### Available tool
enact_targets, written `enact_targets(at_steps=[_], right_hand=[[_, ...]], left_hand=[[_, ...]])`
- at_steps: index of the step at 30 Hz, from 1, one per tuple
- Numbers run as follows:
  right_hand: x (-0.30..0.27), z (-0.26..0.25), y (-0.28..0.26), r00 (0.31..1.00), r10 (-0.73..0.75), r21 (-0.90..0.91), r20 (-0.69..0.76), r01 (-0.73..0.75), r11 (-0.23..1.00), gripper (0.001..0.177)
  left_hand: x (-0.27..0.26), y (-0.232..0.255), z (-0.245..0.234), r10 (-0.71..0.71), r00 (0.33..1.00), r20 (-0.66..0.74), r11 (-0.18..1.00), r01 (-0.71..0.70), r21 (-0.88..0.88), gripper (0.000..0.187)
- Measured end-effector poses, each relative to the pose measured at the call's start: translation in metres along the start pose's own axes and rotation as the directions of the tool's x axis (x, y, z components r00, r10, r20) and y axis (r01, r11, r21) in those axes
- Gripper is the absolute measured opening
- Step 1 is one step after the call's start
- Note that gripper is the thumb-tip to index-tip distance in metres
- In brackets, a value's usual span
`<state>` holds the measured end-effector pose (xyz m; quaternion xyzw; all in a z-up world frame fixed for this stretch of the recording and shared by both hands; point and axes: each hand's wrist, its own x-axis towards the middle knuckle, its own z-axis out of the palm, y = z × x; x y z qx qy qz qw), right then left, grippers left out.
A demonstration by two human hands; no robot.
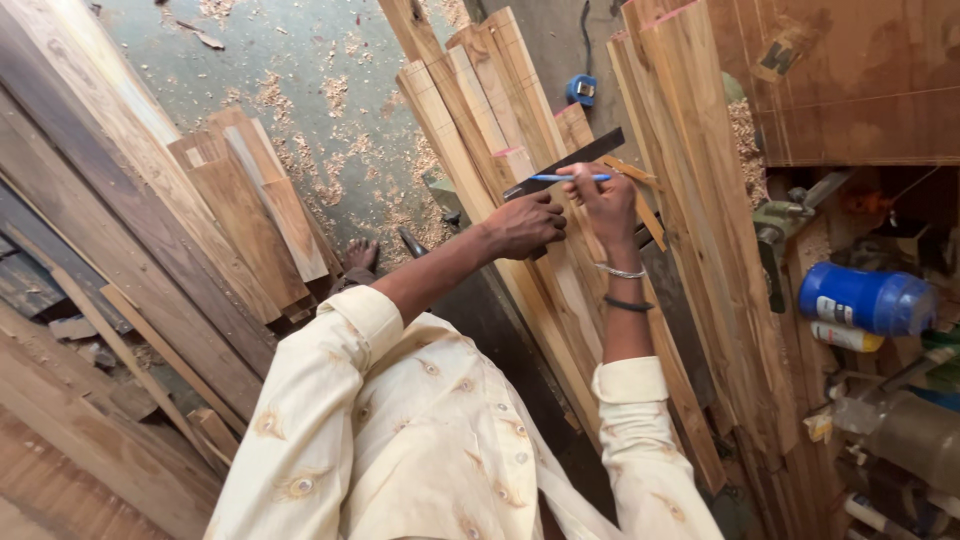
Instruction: The person uses a metal square and a blue pencil to mark straight lines across a stack of wooden planks. They repeatedly align the square, draw a line, and then shift the planks to mark the next section. The process is repeated for several planks, some of which have pink ends.
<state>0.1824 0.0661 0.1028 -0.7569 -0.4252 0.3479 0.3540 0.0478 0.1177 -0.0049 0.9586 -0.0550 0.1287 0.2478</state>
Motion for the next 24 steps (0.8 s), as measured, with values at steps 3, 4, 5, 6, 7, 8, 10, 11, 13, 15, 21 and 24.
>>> enact_targets(at_steps=[3,4,5,6,7,8,10,11,13,15,21,24], right_hand=[[0.001,0.003,-0.007,0.997,-0.062,-0.041,0.037,0.064,0.997,0.031],[0.001,0.005,-0.010,0.995,-0.090,-0.062,0.053,0.094,0.994,0.030],[0.000,0.005,-0.013,0.995,-0.085,-0.093,0.053,0.089,0.992,0.029],[-0.002,0.005,-0.015,0.996,-0.078,-0.123,0.052,0.084,0.989,0.029],[-0.001,0.004,-0.016,0.995,-0.076,-0.153,0.058,0.084,0.985,0.028],[0.001,-0.001,-0.018,0.998,-0.066,-0.157,0.014,0.068,0.985,0.029],[0.006,-0.007,-0.019,0.997,-0.046,-0.157,-0.056,0.037,0.987,0.029],[0.004,-0.006,-0.018,0.997,-0.066,-0.174,-0.036,0.059,0.983,0.029],[0.004,-0.004,-0.022,0.994,-0.113,-0.211,-0.004,0.110,0.971,0.029],[-0.002,-0.001,-0.032,0.992,-0.124,-0.276,-0.009,0.117,0.954,0.027],[-0.024,0.024,-0.052,0.957,-0.291,-0.532,0.009,0.251,0.809,0.021],[-0.034,0.039,-0.053,0.938,-0.344,-0.618,0.049,0.300,0.727,0.019]], left_hand=[[-0.001,-0.001,0.008,0.002,0.999,-0.039,0.999,0.000,0.041,0.027],[0.000,-0.001,0.010,0.001,0.998,-0.065,0.998,0.003,0.060,0.030],[0.002,-0.001,0.012,0.004,0.997,-0.074,0.999,0.000,0.046,0.029],[0.001,-0.001,0.012,0.007,0.997,-0.083,0.999,-0.004,0.032,0.028],[0.001,-0.002,0.011,0.003,0.995,-0.095,1.000,-0.001,0.021,0.028],[0.003,-0.002,0.009,0.012,0.997,-0.080,0.999,-0.009,0.039,0.025],[-0.001,0.000,0.003,0.012,0.999,-0.046,0.997,-0.009,0.073,0.021],[-0.003,0.002,0.000,0.008,0.999,-0.032,0.999,-0.007,0.041,0.023],[-0.003,0.000,-0.007,0.011,1.000,-0.008,1.000,-0.011,-0.016,0.028],[-0.001,0.003,-0.010,-0.009,1.000,0.025,1.000,0.009,-0.005,0.027],[0.000,-0.004,0.019,0.014,0.994,-0.112,0.996,-0.003,0.092,0.020],[0.002,-0.008,0.047,-0.074,0.996,-0.048,0.995,0.076,0.061,0.012]])
